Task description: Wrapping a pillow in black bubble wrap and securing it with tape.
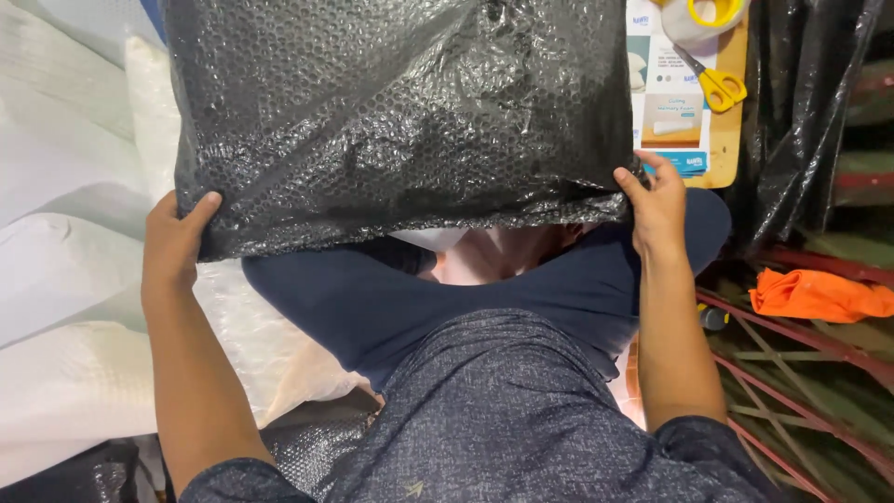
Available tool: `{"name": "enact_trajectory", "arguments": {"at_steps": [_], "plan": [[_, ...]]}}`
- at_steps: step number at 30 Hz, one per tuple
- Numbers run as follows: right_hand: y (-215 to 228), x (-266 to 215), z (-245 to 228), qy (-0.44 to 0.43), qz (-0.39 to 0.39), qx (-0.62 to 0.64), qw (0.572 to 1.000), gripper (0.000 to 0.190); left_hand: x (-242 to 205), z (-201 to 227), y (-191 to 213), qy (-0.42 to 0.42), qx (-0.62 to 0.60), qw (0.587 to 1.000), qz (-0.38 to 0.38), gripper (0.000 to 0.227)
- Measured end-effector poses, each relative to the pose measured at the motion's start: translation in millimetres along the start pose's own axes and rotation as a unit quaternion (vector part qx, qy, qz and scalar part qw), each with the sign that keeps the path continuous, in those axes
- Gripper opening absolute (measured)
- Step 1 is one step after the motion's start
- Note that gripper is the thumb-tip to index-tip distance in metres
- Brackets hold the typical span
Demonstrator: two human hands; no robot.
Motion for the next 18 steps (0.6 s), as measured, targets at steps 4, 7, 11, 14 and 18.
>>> {"name": "enact_trajectory", "arguments": {"at_steps": [4,7,11,14,18], "plan": [[-1.5,-14.4,-23.6,0.018,0.005,0.043,0.999,0.044,-3.2,-0.6,1.4,-0.006,0.011,1.000,0.016,0.039],[-0.9,-26.9,-10.8,-0.085,-0.045,0.152,0.984,0.048,-9.0,-7.7,3.2,0.044,-0.013,0.998,-0.033,0.049],[6.5,-25.2,10.5,-0.056,-0.034,0.118,0.991,0.060,-10.1,-26.3,10.2,0.080,-0.044,0.995,-0.048,0.042],[11.8,-28.2,1.0,-0.032,0.018,0.030,0.999,0.057,-4.9,-40.3,17.9,0.062,0.002,0.998,0.002,0.032],[17.0,-35.2,-21.9,-0.015,0.003,-0.059,0.998,0.057,-10.4,-40.6,23.3,0.066,0.011,0.998,-0.015,0.043]]}}
Point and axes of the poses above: each hand's wrist, its own x-axis towards the middle knuckle, its own y-axis out of the back of the hand, z = x × y, the point moved 5 cm from there along x, towards the middle knuckle, and after that the axes turned 1 degree about -y, right-handed, at the moved point
